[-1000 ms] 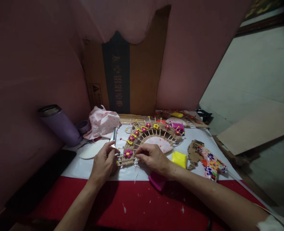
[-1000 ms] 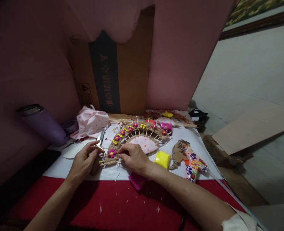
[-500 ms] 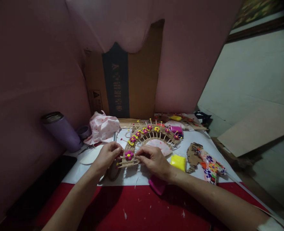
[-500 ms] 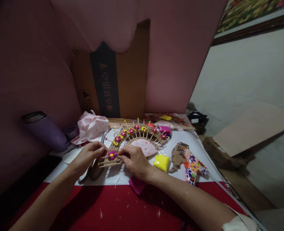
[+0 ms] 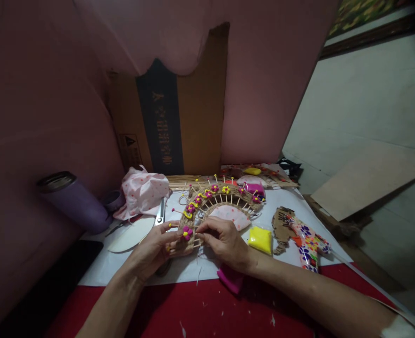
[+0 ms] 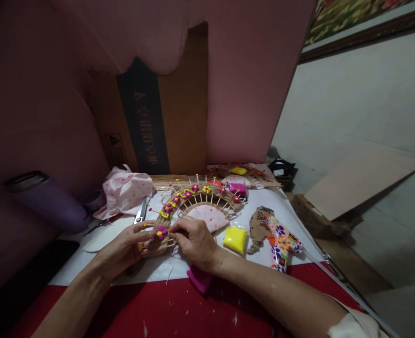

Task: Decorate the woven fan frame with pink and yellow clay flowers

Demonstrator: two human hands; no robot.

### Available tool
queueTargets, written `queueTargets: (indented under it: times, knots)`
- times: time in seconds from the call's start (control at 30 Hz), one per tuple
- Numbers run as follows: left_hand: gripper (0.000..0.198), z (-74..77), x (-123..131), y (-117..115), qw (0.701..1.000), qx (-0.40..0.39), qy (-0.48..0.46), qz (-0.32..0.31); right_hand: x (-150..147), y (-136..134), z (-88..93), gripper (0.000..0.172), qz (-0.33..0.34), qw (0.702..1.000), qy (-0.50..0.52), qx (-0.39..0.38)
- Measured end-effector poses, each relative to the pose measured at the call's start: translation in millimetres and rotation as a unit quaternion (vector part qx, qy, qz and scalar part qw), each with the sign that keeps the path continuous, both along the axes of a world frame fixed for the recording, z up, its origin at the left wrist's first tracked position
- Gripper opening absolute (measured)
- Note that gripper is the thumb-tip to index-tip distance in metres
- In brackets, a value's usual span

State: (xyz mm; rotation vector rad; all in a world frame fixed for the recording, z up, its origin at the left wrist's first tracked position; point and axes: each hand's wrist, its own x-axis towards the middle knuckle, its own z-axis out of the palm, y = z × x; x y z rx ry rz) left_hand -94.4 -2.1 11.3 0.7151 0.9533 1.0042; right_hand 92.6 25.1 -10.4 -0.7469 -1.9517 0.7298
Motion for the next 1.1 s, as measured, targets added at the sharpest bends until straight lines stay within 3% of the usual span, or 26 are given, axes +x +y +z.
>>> queueTargets:
  times: [0.4, 0.57, 0.87, 1.1]
  knots:
    - [0.034, 0.1, 5.1, -1.8, 0.999, 0.004, 0.036, 0.023, -0.1, -2.0, 2.0, 0.008, -0.001, 1.000, -0.013, -0.018]
    - [0.027, 0.4, 1.8, -2.3, 1.000, 0.012, 0.013, -0.007, -0.6, -1.9, 3.0, 0.009, -0.006, 1.000, -0.005, -0.021]
    - [0.035, -0.1, 6.1, -1.7, 0.998, 0.004, 0.047, 0.035, 0.1, -1.8, 2.0, 0.008, -0.006, 1.000, -0.008, -0.015]
    - [0.034, -1.0, 5.1, -2.9, 0.999, 0.007, 0.043, 0.029, -0.2, -1.3, 2.6, 0.008, -0.005, 1.000, -0.009, -0.020]
